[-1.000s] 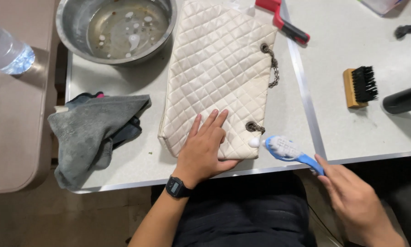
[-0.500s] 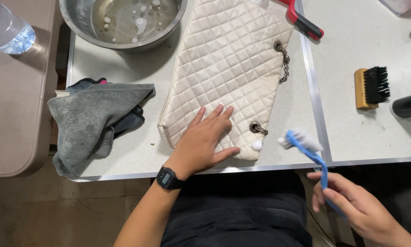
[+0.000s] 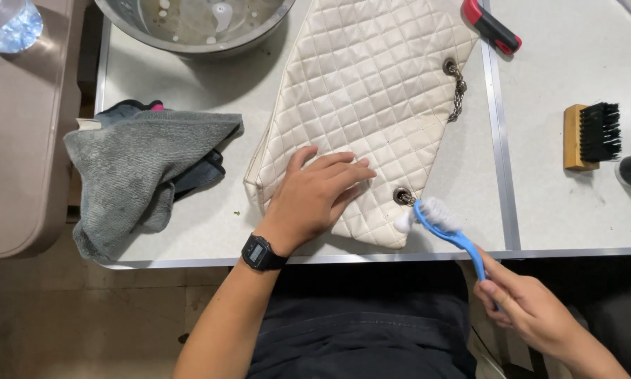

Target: Cleaning a white quilted leather bag using a toothbrush, cleaning foam, and a cloth.

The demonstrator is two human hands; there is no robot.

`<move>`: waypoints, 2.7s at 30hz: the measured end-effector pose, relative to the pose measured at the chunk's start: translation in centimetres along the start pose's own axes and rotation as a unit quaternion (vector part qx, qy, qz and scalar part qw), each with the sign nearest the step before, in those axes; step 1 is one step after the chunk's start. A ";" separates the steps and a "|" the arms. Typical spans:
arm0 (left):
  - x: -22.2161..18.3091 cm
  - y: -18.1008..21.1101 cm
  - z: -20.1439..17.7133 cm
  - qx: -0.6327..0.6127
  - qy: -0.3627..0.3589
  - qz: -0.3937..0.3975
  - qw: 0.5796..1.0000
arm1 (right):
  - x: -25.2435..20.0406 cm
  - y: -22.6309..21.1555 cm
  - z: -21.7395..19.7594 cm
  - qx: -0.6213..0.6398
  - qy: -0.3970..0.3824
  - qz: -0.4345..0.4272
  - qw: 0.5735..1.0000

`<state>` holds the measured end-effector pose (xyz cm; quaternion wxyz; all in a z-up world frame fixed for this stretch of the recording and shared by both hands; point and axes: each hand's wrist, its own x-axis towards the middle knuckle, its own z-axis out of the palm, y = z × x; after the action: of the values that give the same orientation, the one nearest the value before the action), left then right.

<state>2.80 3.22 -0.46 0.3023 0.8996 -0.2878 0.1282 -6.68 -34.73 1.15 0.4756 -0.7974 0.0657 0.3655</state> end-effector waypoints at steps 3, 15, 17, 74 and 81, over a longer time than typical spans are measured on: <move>-0.2 0.0 0.3 0.015 0.037 0.009 0.999 | 0.7 -0.4 -0.5 -0.076 -0.061 -0.025 0.995; -0.6 -0.5 0.7 0.009 0.041 0.022 0.999 | 2.5 -2.7 -2.5 -0.382 -0.039 0.043 0.922; -0.5 -0.4 0.8 0.002 0.047 0.019 0.999 | 2.4 -2.8 -2.0 -0.337 -0.064 0.048 0.938; -0.4 -2.1 0.5 -0.030 -0.032 0.056 0.997 | 2.2 -0.2 -0.9 -0.441 0.073 -0.075 0.891; -0.4 -2.2 0.5 -0.029 -0.026 0.054 0.998 | 2.9 0.6 -1.6 -0.392 0.001 -0.120 0.912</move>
<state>3.81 4.53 -2.08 0.3129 0.8767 -0.3475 0.1124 -4.02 -35.64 -0.67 0.1647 -0.9221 -0.1787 0.3012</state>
